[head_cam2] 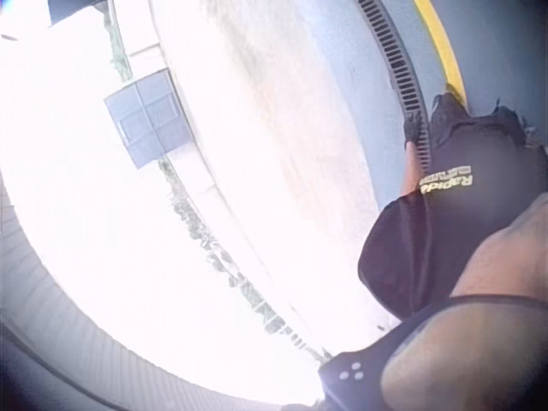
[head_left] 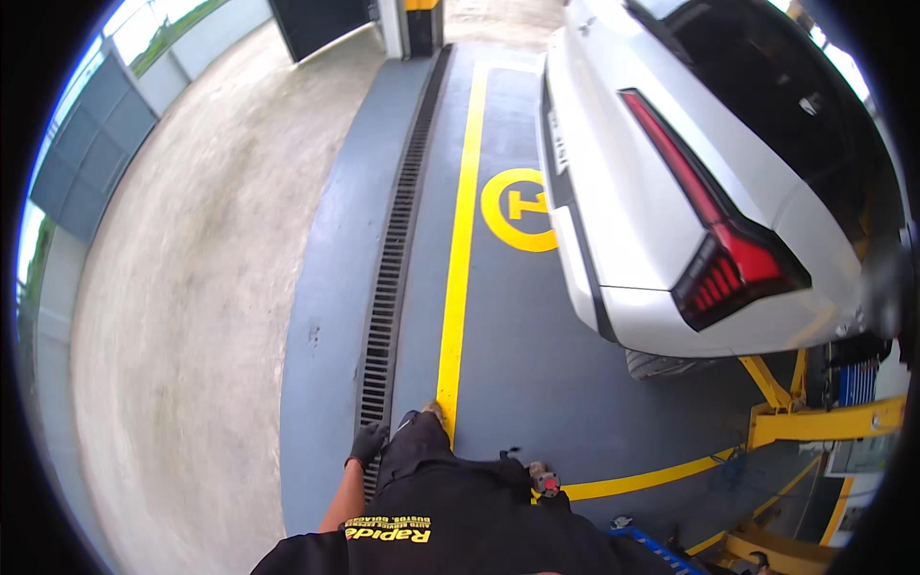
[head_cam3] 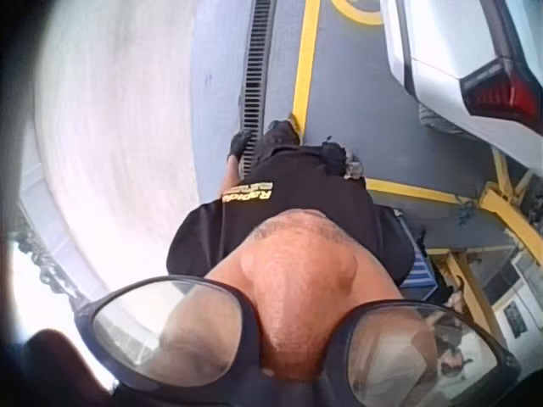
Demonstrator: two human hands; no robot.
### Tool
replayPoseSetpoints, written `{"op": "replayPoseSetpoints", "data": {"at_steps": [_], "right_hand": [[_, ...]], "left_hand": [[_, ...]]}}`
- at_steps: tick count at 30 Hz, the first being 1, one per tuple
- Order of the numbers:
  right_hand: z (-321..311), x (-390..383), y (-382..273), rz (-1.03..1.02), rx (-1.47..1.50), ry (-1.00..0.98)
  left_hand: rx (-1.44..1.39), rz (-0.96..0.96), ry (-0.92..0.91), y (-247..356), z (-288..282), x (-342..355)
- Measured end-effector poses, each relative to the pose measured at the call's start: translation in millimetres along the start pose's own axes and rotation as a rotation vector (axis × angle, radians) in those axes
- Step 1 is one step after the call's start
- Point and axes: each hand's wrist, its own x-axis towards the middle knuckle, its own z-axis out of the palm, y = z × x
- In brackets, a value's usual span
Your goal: The person puts on gloves and uses an impact wrench to remove lug nuts from the wheels of a white car on a lift. They remove the lug nuts from multiple wheels and place them on the lift arm.
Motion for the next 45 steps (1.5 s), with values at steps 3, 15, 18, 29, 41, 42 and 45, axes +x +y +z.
{"op": "replayPoseSetpoints", "data": {"at_steps": [3, 15, 18, 29, 41, 42, 45], "right_hand": [[-33, 10, -115, 0.102, 0.133, -0.037], [-257, 218, -610, -0.194, 0.017, 0.069], [-327, 250, -740, -0.130, 0.203, -0.020], [-572, 442, -1148, -0.411, 1.050, 0.148], [-917, 572, -1501, -0.999, 1.905, -0.414], [-952, 581, -1530, -1.042, 1.879, -0.324], [-1076, 617, -1585, -1.246, 1.579, 0.035]], "left_hand": [[-0.111, -0.211, 0.195, -25, -108, 38], [-0.088, -0.031, 0.329, 168, -353, 420], [-0.362, -0.176, 0.263, 210, -396, 448], [-0.502, -0.357, 0.026, 342, -493, 691], [-0.061, 0.529, -0.491, 1076, -539, 1259], [-0.066, 0.538, -0.589, 1128, -512, 1296], [0.045, 0.548, -0.769, 1226, -433, 1400]]}}
